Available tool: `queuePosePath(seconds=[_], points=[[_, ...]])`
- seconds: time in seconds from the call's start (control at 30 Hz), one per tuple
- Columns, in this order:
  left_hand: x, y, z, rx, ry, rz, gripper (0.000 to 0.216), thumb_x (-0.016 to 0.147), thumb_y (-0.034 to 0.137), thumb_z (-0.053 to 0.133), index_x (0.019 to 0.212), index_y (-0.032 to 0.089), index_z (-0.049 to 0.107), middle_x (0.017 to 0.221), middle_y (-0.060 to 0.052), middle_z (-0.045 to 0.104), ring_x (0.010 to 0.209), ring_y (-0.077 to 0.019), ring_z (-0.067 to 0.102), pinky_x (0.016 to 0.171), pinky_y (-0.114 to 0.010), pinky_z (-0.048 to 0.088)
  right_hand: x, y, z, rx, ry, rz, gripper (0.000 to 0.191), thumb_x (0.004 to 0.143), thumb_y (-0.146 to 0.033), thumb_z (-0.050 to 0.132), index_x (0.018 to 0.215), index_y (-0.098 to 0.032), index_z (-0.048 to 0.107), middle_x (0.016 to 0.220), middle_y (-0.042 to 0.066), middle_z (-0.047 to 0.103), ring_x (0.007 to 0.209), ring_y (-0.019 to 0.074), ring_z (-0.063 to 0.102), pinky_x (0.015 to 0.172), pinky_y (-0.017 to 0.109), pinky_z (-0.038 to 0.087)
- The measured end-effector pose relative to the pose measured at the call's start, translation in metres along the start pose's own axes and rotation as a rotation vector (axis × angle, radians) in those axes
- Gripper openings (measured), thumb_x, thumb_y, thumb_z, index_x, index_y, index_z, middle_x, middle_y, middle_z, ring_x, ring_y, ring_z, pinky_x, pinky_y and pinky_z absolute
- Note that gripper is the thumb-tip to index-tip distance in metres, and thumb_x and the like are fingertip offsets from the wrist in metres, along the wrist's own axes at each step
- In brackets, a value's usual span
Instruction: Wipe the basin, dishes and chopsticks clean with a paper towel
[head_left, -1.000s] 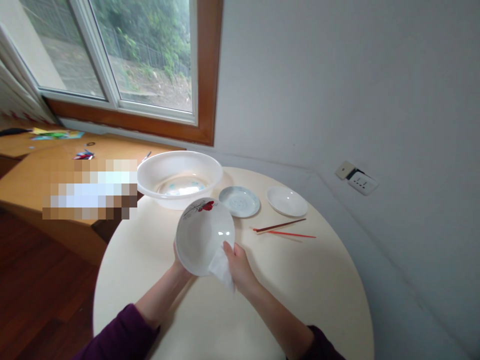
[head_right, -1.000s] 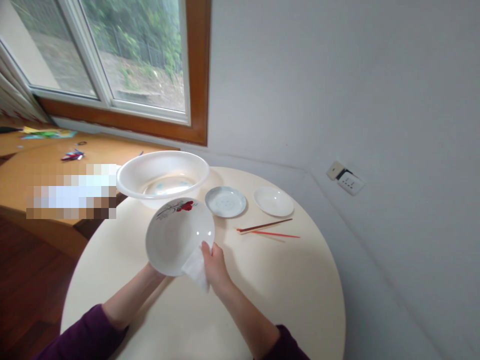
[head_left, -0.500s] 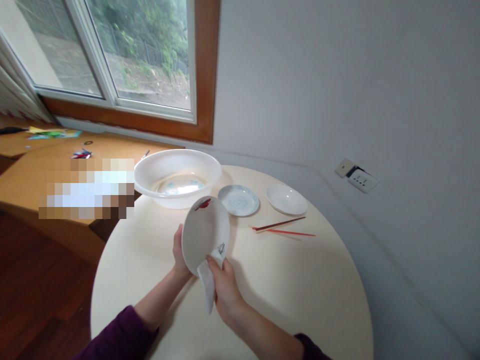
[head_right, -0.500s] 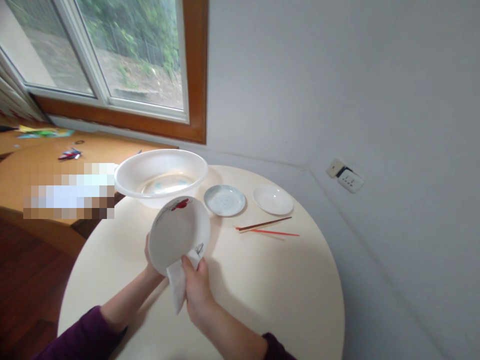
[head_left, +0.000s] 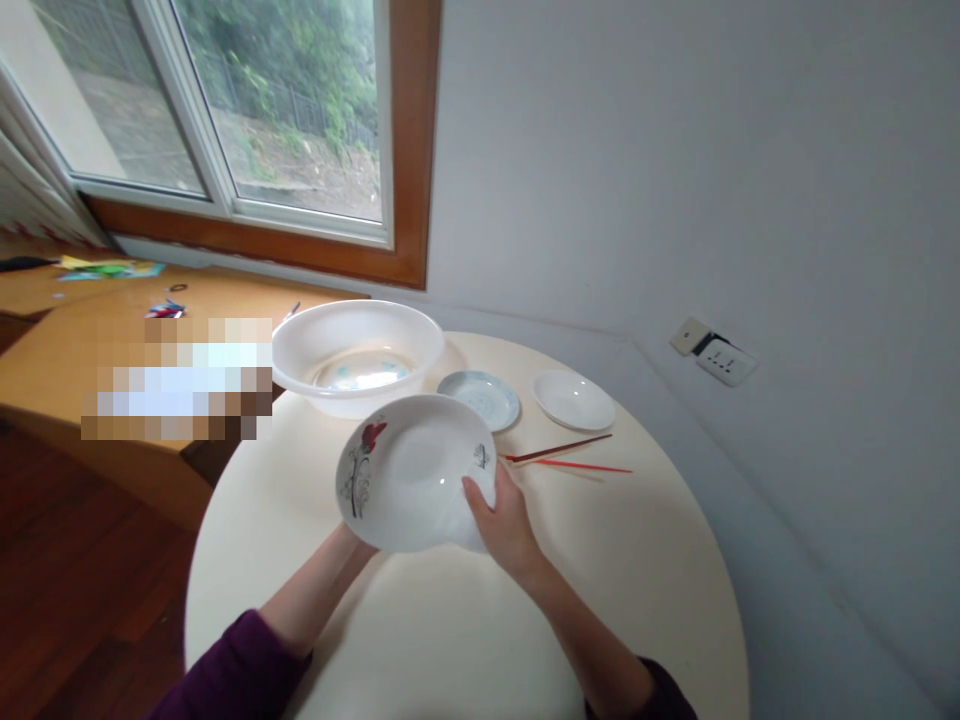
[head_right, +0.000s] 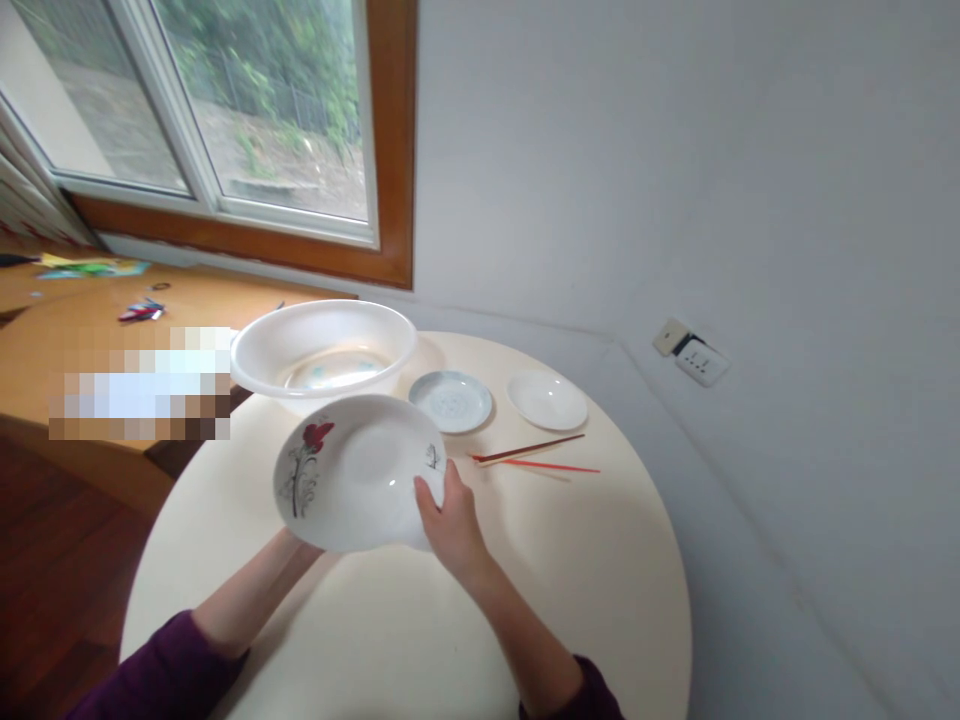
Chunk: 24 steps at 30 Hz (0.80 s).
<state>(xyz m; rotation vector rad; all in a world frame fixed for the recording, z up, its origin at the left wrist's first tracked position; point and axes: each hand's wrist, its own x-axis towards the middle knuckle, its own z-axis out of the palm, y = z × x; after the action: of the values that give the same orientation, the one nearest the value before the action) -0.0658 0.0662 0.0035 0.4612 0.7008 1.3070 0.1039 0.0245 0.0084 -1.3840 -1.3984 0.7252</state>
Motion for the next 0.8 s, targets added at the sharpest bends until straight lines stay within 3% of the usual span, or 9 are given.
queuePosePath(seconds=[0.1, 0.2, 0.57, 0.8], points=[[-0.003, -0.001, 0.003, -0.013, -0.061, -0.182, 0.029, 0.066, 0.048, 0.064, 0.079, 0.022, 0.068, 0.082, -0.006, 0.071, 0.113, -0.0347, 0.053, 0.092, -0.049, 0.046, 0.006, 0.004, -0.011, -0.105, -0.005, -0.054, 0.025, 0.080, -0.033, 0.051, 0.097, -0.017, 0.058, 0.082, 0.006, 0.068, 0.078, 0.0209, 0.063, 0.067, 0.030, 0.050], [-0.003, -0.005, 0.002, -0.005, -0.090, -0.254, 0.036, 0.064, 0.052, 0.064, 0.081, 0.021, 0.068, 0.085, -0.006, 0.072, 0.109, -0.0360, 0.055, 0.091, -0.050, 0.046, 0.006, 0.010, -0.009, -0.087, 0.027, -0.091, 0.024, 0.080, -0.033, 0.051, 0.097, -0.017, 0.058, 0.082, 0.006, 0.068, 0.078, 0.0205, 0.063, 0.067, 0.029, 0.050], [-0.006, -0.015, 0.003, -0.029, -0.074, -0.239, 0.047, 0.069, 0.062, 0.049, 0.086, 0.021, 0.067, 0.099, -0.010, 0.069, 0.119, -0.0357, 0.047, 0.094, -0.048, 0.044, -0.022, 0.014, 0.048, 0.458, 0.161, 0.138, 0.048, 0.077, -0.032, 0.058, 0.120, -0.016, 0.044, 0.117, 0.012, 0.061, 0.104, 0.0221, 0.059, 0.090, 0.035, 0.047], [-0.012, -0.015, 0.009, -0.035, 0.107, -0.139, 0.043, 0.073, 0.056, 0.046, 0.081, 0.020, 0.068, 0.086, -0.008, 0.072, 0.101, -0.0331, 0.059, 0.082, -0.044, 0.051, -0.037, 0.008, 0.070, 0.675, 0.210, 0.327, 0.052, 0.072, -0.032, 0.065, 0.117, -0.017, 0.046, 0.110, 0.010, 0.065, 0.098, 0.0219, 0.062, 0.084, 0.034, 0.051]])
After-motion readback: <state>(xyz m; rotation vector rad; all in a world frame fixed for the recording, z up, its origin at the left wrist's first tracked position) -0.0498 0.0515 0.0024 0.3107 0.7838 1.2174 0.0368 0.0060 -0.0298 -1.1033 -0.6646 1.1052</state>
